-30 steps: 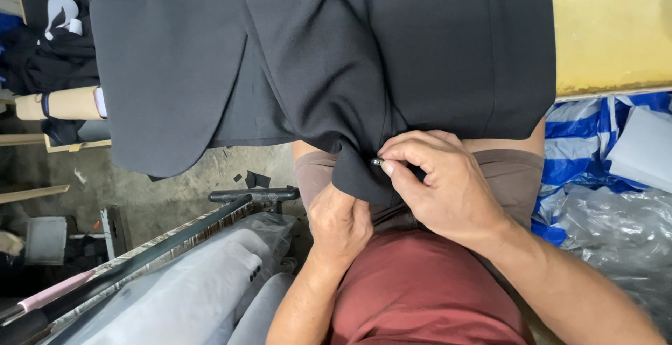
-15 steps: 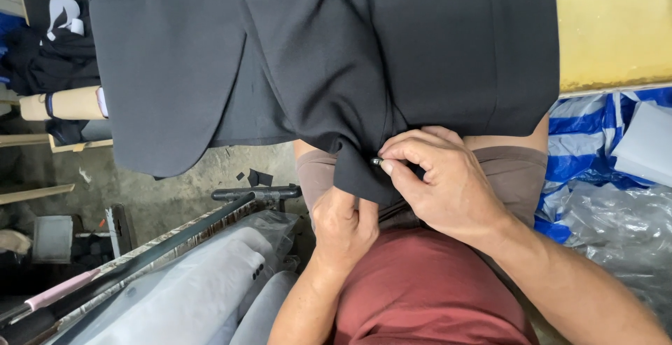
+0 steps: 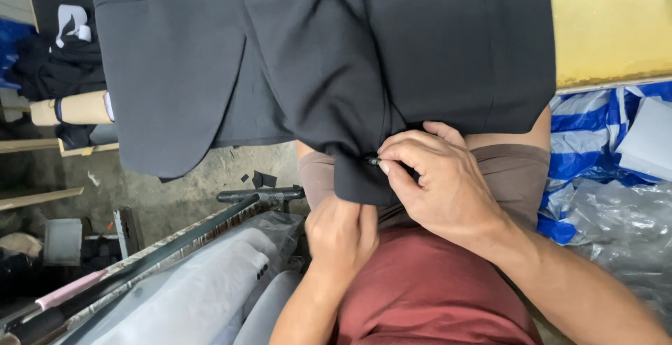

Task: The person sews a button onto the cuff of a dark suit jacket using a needle and thread. They manipulate the fabric and needle to secure the button in place.

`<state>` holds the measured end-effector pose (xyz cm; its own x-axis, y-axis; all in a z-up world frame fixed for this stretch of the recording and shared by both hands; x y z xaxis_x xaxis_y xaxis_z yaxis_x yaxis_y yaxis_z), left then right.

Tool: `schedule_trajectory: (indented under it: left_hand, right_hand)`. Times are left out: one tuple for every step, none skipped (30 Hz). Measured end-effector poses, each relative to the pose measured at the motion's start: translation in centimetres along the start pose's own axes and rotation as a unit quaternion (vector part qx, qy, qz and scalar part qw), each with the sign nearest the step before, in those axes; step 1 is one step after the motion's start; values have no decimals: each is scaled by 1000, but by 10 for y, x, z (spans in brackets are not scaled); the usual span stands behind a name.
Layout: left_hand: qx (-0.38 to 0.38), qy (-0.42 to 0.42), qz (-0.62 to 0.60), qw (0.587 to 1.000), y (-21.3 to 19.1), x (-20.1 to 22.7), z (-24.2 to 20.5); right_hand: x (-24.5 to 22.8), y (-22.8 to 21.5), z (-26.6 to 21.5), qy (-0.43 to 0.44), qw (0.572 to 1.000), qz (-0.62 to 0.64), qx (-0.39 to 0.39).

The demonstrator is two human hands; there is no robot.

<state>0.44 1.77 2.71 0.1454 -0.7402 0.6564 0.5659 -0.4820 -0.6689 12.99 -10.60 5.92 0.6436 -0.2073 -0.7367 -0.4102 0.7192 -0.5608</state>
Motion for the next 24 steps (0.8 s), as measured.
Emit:
schedule_trajectory:
  left_hand:
    - [-1, 3, -1, 1000, -14, 12, 5]
    - [0, 25, 10, 1000, -29, 26, 8]
    - [1, 47, 20, 999, -44, 39, 11]
    - [1, 44, 21, 999, -47, 43, 17]
    - [-1, 42, 34, 999, -51, 47, 22]
    - [1, 40, 48, 998, -56, 51, 27]
    - [5, 37, 50, 998, -55, 53, 36]
    - [-29, 35, 54, 998, -49, 55, 46]
    - [-63, 32, 57, 996, -43, 58, 57]
    - [-65, 38, 55, 996, -37, 57, 58]
    - [-57, 43, 50, 996, -31, 55, 60]
    - [-52, 46, 46, 997, -26, 54, 61]
    - [-56, 49, 44, 996, -23, 54, 61]
    - [-59, 56, 36, 996, -21, 55, 61]
    - [-61, 63, 28, 996, -20, 55, 61]
    - [-62, 63, 29, 996, -20, 56, 62]
    - [-71, 50, 2, 996, -21, 55, 63]
    - [-78, 36, -26, 996, -22, 54, 64]
    - [-77, 35, -24, 996, -23, 56, 66]
    - [-77, 38, -48, 995, -25, 58, 69]
    - [-76, 40, -72, 994, -26, 61, 71]
    - [-79, 44, -73, 993, -23, 61, 69]
    - [-84, 46, -73, 993, -20, 61, 67]
    - [-91, 48, -74, 992, -16, 62, 63]
  right_hand:
    - [0, -1, 1, 1, 1000, -1, 2]
    - [-2, -1, 1, -9, 999, -27, -16]
    - [-4, 0, 1, -19, 998, -52, -35]
    - [-5, 0, 0, -19, 998, -50, -38]
    - [-8, 0, 0, -35, 996, -69, -37]
    - [-12, 1, 1, -55, 994, -89, -35]
    - [-13, 2, 0, -60, 994, -87, -37]
    - [-16, 2, -1, -85, 990, -109, -30]
    - [-18, 1, -2, -110, 985, -131, -23]
    - [-18, 0, -2, -107, 985, -135, -19]
    - [-19, -2, -3, -123, 981, -148, -12]
    - [-21, -2, -5, -138, 978, -158, -7]
    - [-19, -4, -7, -134, 978, -160, -4]
    - [-18, -4, -9, -134, 979, -152, -2]
    - [-18, -5, -10, -135, 980, -144, -1]
    - [-23, -11, -16, -135, 981, -142, 0]
    - [-29, -18, -20, -132, 977, -167, 22]
    - [-34, -26, -24, -130, 972, -190, 43]
    - [-37, -26, -35, -131, 972, -189, 43]
    - [-32, -23, -46, -50, 994, -92, 21]
    - [-27, -20, -57, 30, 1000, 7, -4]
    - [-14, -5, -68, 33, 999, 6, 0]
    - [10, 19, -85, 184, 972, 138, -55]
    - [29, 44, -107, 327, 900, 267, -109]
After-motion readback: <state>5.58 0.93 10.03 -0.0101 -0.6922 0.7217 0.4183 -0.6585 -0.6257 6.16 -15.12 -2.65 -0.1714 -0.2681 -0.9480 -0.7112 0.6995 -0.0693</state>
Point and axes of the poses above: each hand's wrist, its own z-axis towards the middle knuckle, its own y-axis out of the palm, x = y × z, the point moved 4 cm from there along z, towards the middle knuckle, and after that the axes turned 15 degrees about -y, right-handed, at the moved point
